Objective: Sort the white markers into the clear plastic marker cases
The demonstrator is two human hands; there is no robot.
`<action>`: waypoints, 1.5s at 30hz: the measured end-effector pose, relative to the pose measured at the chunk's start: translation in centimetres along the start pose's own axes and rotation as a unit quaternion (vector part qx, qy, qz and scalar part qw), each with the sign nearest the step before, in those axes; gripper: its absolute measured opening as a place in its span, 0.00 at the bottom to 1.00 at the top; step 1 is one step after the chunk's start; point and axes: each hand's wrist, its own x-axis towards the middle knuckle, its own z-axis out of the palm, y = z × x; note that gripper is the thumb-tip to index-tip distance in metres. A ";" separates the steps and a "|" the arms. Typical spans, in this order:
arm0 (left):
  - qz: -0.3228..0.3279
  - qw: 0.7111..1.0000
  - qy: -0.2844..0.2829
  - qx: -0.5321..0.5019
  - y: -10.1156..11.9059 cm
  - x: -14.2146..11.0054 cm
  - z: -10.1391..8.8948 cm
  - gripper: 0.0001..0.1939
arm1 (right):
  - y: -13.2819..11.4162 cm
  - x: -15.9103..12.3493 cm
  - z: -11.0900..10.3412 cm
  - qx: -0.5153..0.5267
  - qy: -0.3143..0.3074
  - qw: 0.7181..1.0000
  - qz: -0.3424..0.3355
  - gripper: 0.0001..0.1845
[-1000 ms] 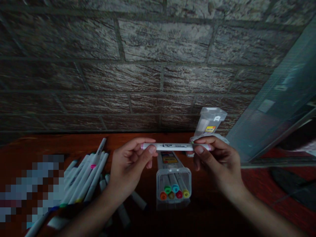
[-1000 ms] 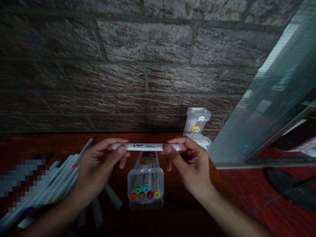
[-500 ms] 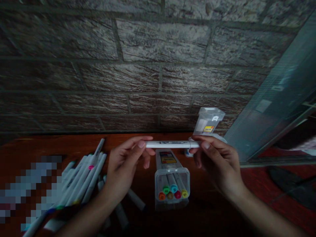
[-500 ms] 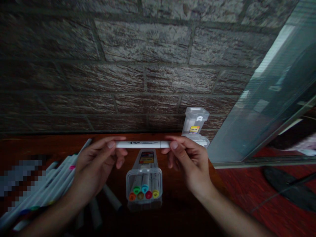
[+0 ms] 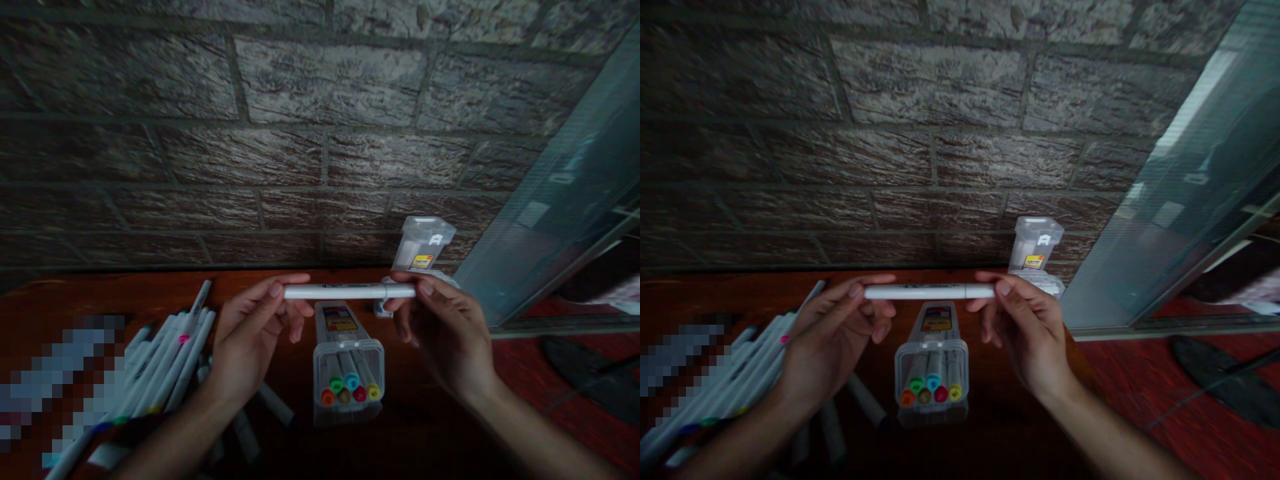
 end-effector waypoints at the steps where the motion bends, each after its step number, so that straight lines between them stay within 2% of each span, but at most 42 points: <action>1: -0.001 1.000 -0.001 -0.002 0.1 0.0 0.0 0.12 | 0.0 0.0 0.0 0.001 0.000 1.000 0.000 0.11; 7: -0.001 1.000 -0.010 -0.013 0.1 0.1 0.1 0.12 | 0.0 0.0 -0.1 0.014 -0.003 1.000 0.008 0.11; 12: 0.020 1.000 -0.006 0.018 -0.2 0.0 0.0 0.11 | 0.2 0.0 0.0 0.009 0.004 1.000 -0.011 0.11; 18: 0.055 0.991 0.003 0.121 -0.3 -0.3 0.1 0.09 | 0.5 0.1 -0.2 -0.024 -0.005 0.999 -0.031 0.08; 26: 0.102 0.962 0.022 0.254 -0.1 -0.2 0.5 0.06 | 0.8 -0.1 0.0 -0.064 -0.004 0.997 -0.050 0.08; 32: 0.102 0.960 0.024 0.258 -0.1 -0.2 0.8 0.06 | 0.4 -0.1 0.3 -0.105 -0.014 0.991 -0.080 0.09; 39: 0.105 0.965 0.002 0.240 -0.1 -0.3 0.6 0.07 | 0.7 -0.1 0.1 -0.105 -0.026 0.992 -0.063 0.06; 45: 0.117 0.959 0.012 0.257 0.0 -0.2 0.8 0.07 | 0.8 -0.2 -0.1 -0.122 -0.030 0.989 -0.074 0.06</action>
